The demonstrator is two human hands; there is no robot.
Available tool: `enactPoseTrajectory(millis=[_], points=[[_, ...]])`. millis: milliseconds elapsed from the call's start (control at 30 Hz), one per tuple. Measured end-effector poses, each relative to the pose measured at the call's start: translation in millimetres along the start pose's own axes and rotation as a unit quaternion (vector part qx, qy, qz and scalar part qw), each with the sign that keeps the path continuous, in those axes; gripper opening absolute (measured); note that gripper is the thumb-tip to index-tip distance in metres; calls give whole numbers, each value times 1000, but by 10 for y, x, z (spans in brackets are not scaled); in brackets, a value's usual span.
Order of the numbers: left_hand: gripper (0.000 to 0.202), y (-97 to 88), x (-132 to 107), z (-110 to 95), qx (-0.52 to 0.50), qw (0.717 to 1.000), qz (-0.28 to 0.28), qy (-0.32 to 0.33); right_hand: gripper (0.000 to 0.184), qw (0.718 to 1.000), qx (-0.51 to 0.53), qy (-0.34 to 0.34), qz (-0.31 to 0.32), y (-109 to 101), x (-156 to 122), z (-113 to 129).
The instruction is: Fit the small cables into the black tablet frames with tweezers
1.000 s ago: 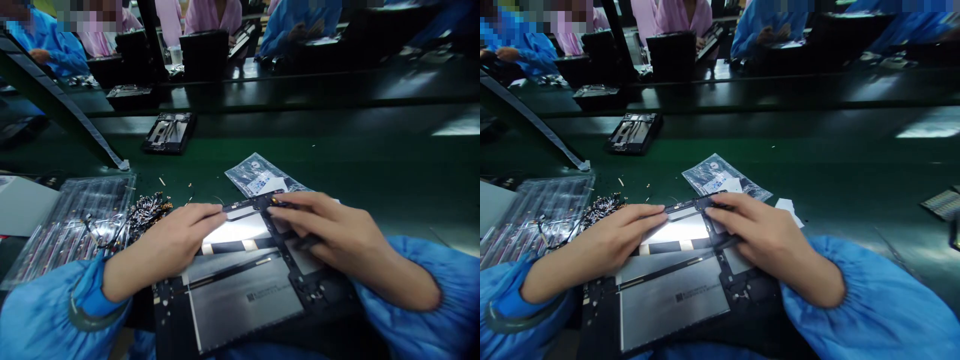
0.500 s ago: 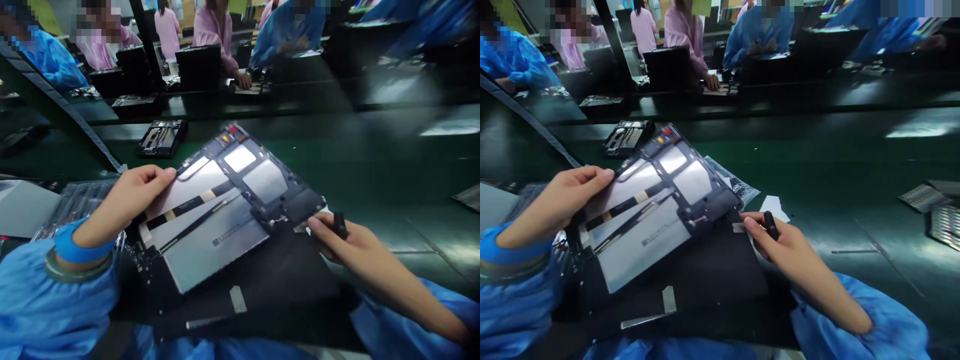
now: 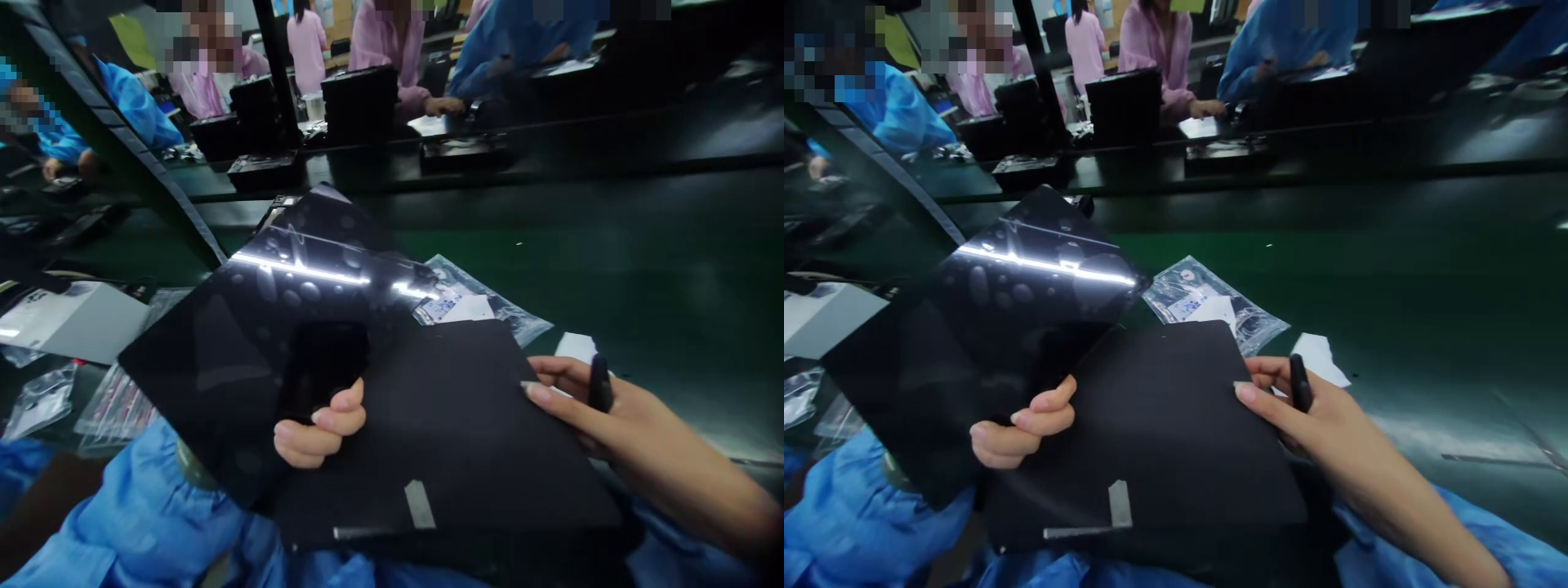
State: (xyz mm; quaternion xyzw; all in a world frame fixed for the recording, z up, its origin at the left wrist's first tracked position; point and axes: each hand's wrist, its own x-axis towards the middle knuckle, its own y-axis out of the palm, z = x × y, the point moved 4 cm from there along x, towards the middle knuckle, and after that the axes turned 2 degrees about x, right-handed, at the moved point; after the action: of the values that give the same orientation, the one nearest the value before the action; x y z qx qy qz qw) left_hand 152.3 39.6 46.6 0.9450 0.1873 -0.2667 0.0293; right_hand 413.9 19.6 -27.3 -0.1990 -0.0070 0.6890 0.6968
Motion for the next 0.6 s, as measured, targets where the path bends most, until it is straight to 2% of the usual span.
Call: enactPoseTrajectory(millis=[100,300,433,533,567,600], points=[[39,20,-15,12,5,1000,12,-8,18,997,40,68,-21,-41,15,-171],[39,17,-7,22,52,998,-14,-31,16,993,66,97,-6,-49,34,-319],[40,32,-9,-28,70,997,-35,-24,13,995,61,76,-1,-16,42,-305],[41,31,7,57,92,995,-44,-17,13,999,29,43,8,-21,73,-352],[42,-4,8,103,134,988,-80,-5,14,1000,6,19,16,-36,90,-366],[45,-66,-1,145,195,970,-144,13,16,999,-31,-29,13,-70,109,-353]])
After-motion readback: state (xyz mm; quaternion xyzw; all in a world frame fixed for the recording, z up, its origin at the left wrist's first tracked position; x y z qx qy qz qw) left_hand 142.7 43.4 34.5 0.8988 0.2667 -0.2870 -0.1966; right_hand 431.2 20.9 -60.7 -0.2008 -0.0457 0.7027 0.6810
